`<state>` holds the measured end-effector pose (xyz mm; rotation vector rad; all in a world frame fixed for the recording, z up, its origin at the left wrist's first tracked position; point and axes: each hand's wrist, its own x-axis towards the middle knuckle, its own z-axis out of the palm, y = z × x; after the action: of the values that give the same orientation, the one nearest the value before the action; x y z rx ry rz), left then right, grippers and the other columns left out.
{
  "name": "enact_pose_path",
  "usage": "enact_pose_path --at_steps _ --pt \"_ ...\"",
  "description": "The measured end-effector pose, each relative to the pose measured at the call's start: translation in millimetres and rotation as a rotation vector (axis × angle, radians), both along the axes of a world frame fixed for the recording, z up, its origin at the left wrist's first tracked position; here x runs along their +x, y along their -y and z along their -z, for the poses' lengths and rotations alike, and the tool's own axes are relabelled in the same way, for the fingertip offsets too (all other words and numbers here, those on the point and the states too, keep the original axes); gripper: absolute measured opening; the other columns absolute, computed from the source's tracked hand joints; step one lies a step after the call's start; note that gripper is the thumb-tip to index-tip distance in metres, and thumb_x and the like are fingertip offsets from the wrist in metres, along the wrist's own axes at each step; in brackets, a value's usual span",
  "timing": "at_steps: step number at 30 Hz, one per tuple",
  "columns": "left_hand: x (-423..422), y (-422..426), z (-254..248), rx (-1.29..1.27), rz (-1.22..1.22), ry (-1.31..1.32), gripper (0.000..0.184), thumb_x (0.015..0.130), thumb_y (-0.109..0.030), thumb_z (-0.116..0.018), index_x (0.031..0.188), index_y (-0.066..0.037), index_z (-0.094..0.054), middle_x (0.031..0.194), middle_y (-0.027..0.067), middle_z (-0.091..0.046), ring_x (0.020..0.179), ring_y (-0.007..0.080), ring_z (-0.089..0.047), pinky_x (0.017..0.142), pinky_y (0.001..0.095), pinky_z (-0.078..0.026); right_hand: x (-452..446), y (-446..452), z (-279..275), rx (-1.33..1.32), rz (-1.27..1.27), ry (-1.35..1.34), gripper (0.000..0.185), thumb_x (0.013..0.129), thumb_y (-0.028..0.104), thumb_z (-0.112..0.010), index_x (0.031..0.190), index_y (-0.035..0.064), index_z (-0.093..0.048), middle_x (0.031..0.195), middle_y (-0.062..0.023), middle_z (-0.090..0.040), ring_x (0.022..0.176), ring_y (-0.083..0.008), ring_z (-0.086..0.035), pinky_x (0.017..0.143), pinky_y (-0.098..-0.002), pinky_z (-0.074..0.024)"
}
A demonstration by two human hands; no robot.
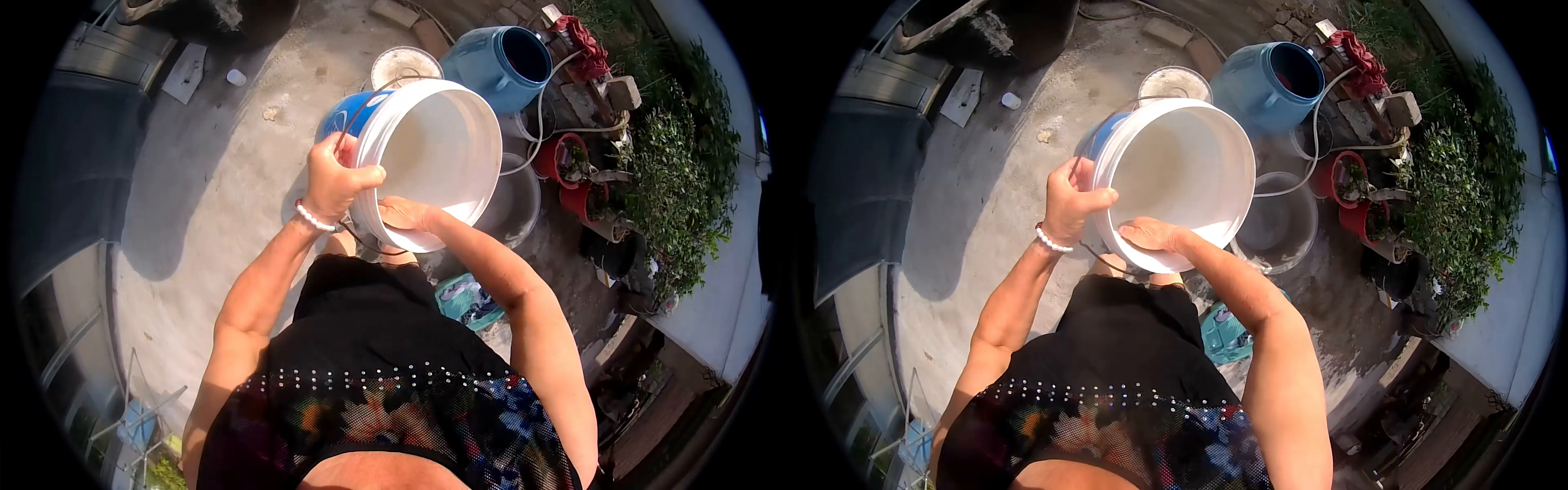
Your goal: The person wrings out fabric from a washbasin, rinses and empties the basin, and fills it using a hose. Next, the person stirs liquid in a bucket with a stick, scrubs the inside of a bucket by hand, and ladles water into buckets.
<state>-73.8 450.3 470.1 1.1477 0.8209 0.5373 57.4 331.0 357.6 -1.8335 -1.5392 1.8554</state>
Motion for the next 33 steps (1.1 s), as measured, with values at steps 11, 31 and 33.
enact_pose_path --at_steps 11,31,33 --pt "14.7 70.6 -10.7 0.018 0.214 -0.114 0.028 0.057 -0.005 -0.072 0.077 -0.004 -0.053 0.073 0.0004 -0.057 0.065 0.007 -0.053 0.062 0.0217 -0.044 -2.0 24.6 -40.2 0.276 0.456 0.024 0.023 0.082 0.015 -0.045 0.093 0.003 -0.062 0.1 -0.0164 -0.061 0.093 -0.0311 -0.057 0.078 -0.0382 -0.0443" --pt "53.7 181.7 -17.0 -0.237 0.194 -0.015 0.021 0.064 -0.002 -0.064 0.082 0.0 -0.055 0.082 0.0067 -0.061 0.076 0.0149 -0.057 0.073 0.0271 -0.045 99.4 61.7 55.2 0.531 0.727 0.848 0.014 0.073 0.014 -0.055 0.069 0.0069 -0.066 0.071 -0.0142 -0.064 0.07 -0.0298 -0.064 0.062 -0.0372 -0.0497" --pt "64.0 180.0 -18.8 -0.168 0.212 -0.015 0.022 0.063 -0.002 -0.065 0.082 0.0 -0.055 0.08 0.0058 -0.06 0.074 0.0138 -0.056 0.072 0.0261 -0.044 52.5 38.3 56.0 0.759 0.889 0.29 0.018 0.075 0.015 -0.053 0.08 0.0069 -0.068 0.084 -0.0128 -0.065 0.083 -0.0284 -0.063 0.072 -0.0383 -0.0481"
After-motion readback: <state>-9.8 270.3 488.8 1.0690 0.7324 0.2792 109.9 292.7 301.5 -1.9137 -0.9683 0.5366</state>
